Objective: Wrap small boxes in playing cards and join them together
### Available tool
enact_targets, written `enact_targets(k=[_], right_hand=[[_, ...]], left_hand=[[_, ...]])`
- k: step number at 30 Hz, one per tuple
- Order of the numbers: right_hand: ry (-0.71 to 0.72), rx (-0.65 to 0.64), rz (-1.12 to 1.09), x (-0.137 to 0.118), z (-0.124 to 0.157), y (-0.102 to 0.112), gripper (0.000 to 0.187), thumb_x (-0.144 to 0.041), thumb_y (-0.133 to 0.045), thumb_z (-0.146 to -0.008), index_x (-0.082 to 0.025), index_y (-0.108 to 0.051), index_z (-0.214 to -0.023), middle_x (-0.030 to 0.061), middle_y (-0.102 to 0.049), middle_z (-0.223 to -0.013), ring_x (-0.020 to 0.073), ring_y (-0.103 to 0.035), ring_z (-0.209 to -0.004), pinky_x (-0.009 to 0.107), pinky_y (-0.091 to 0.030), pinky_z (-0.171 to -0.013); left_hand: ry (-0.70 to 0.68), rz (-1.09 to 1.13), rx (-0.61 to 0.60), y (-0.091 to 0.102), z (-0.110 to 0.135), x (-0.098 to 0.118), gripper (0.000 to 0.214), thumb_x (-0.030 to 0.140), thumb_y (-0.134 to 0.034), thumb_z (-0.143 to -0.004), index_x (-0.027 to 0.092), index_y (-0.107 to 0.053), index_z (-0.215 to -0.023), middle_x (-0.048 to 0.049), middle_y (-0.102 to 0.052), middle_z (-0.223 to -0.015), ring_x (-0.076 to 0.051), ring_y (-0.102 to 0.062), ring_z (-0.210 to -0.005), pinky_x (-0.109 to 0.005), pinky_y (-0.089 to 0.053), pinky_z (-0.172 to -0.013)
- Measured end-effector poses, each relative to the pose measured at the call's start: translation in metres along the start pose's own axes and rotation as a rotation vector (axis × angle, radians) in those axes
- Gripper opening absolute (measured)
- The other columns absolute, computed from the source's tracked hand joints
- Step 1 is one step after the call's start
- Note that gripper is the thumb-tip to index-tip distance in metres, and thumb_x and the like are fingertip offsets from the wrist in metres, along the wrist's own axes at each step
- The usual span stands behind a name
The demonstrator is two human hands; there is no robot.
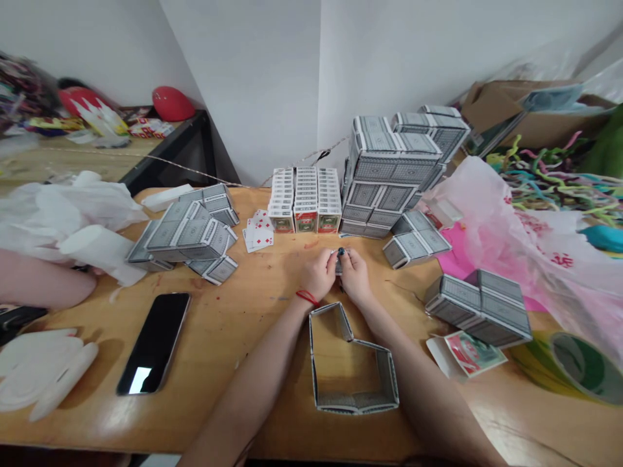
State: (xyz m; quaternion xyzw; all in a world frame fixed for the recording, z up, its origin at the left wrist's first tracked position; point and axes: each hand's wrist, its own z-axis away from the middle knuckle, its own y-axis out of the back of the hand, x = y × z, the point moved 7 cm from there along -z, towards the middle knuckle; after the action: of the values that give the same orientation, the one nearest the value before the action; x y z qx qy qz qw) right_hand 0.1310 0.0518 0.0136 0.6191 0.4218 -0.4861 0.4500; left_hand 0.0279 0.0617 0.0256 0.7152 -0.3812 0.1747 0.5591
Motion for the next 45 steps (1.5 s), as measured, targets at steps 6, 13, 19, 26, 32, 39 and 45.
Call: enact_targets(k=[6, 13, 19, 26, 32, 39, 45], right_hand=[[0.066, -0.029, 0.128, -0.001, 0.003, -0.001, 0.026, -0.043, -0.035, -0.084, -0.022, -0.043, -0.071, -0.0002, -0.048, -0.063, 0.0132, -0.043, -0.057, 0.024, -0.034, -0.053], [0.036, -0.037, 0.07, 0.0, -0.001, 0.0, 0.029, -0.043, -0.037, -0.083, -0.02, -0.046, -0.069, 0.0, -0.049, -0.063, 0.0127, -0.045, -0.058, 0.024, -0.036, -0.053], [-0.113, -0.185, -0.107, 0.008, 0.003, -0.013, 0.031, -0.052, -0.037, -0.081, -0.023, -0.043, -0.072, -0.0074, -0.034, -0.042, 0.0093, -0.032, -0.033, 0.022, -0.027, -0.035], [-0.098, -0.263, -0.143, 0.006, 0.005, -0.018, 0.024, -0.047, -0.039, -0.081, -0.024, -0.04, -0.079, -0.0089, -0.036, -0.044, 0.0086, -0.037, -0.031, 0.021, -0.03, -0.032], [-0.1, -0.334, -0.229, 0.001, 0.009, -0.024, 0.02, -0.042, -0.046, -0.078, -0.023, -0.04, -0.081, -0.0092, -0.039, -0.048, 0.0073, -0.04, -0.033, 0.021, -0.034, -0.033], [-0.173, -0.289, -0.273, 0.002, 0.004, -0.018, 0.029, -0.05, -0.046, -0.076, -0.022, -0.038, -0.076, -0.0083, -0.046, -0.046, 0.0091, -0.048, -0.035, 0.02, -0.036, -0.034], [-0.205, -0.214, -0.31, 0.008, 0.002, -0.01, 0.034, -0.054, -0.044, -0.077, -0.022, -0.036, -0.07, -0.0116, -0.035, -0.033, 0.0074, -0.034, -0.024, 0.019, -0.024, -0.026]], left_hand=[[0.079, 0.106, 0.043, 0.002, -0.006, -0.014, 0.026, 0.031, -0.026, -0.088, 0.018, -0.048, -0.086, -0.0035, -0.056, -0.07, -0.013, -0.052, -0.061, -0.023, -0.033, -0.054], [0.019, 0.023, 0.006, 0.0, -0.002, -0.008, 0.024, 0.038, -0.034, -0.085, 0.019, -0.047, -0.08, -0.0005, -0.052, -0.063, -0.012, -0.049, -0.056, -0.023, -0.028, -0.05], [0.101, 0.039, 0.094, 0.007, 0.0, -0.01, 0.027, 0.034, -0.028, -0.087, 0.019, -0.048, -0.077, -0.0014, -0.053, -0.063, -0.012, -0.049, -0.056, -0.023, -0.029, -0.05], [0.154, 0.041, 0.1, 0.01, -0.006, -0.021, 0.03, 0.036, -0.029, -0.087, 0.018, -0.053, -0.082, -0.0019, -0.055, -0.062, -0.013, -0.049, -0.054, -0.023, -0.03, -0.05], [0.212, 0.26, 0.144, 0.015, -0.013, -0.033, 0.035, 0.043, -0.031, -0.085, 0.017, -0.048, -0.069, 0.001, -0.05, -0.057, -0.01, -0.046, -0.051, -0.021, -0.032, -0.049], [0.241, 0.432, 0.013, 0.004, -0.009, -0.029, 0.041, 0.051, -0.029, -0.083, 0.017, -0.046, -0.066, 0.0032, -0.046, -0.047, -0.009, -0.044, -0.042, -0.021, -0.03, -0.043], [0.146, 0.255, -0.1, -0.002, -0.006, -0.02, 0.045, 0.049, -0.031, -0.083, 0.017, -0.046, -0.056, 0.0012, -0.048, -0.046, -0.009, -0.044, -0.043, -0.021, -0.03, -0.044]])
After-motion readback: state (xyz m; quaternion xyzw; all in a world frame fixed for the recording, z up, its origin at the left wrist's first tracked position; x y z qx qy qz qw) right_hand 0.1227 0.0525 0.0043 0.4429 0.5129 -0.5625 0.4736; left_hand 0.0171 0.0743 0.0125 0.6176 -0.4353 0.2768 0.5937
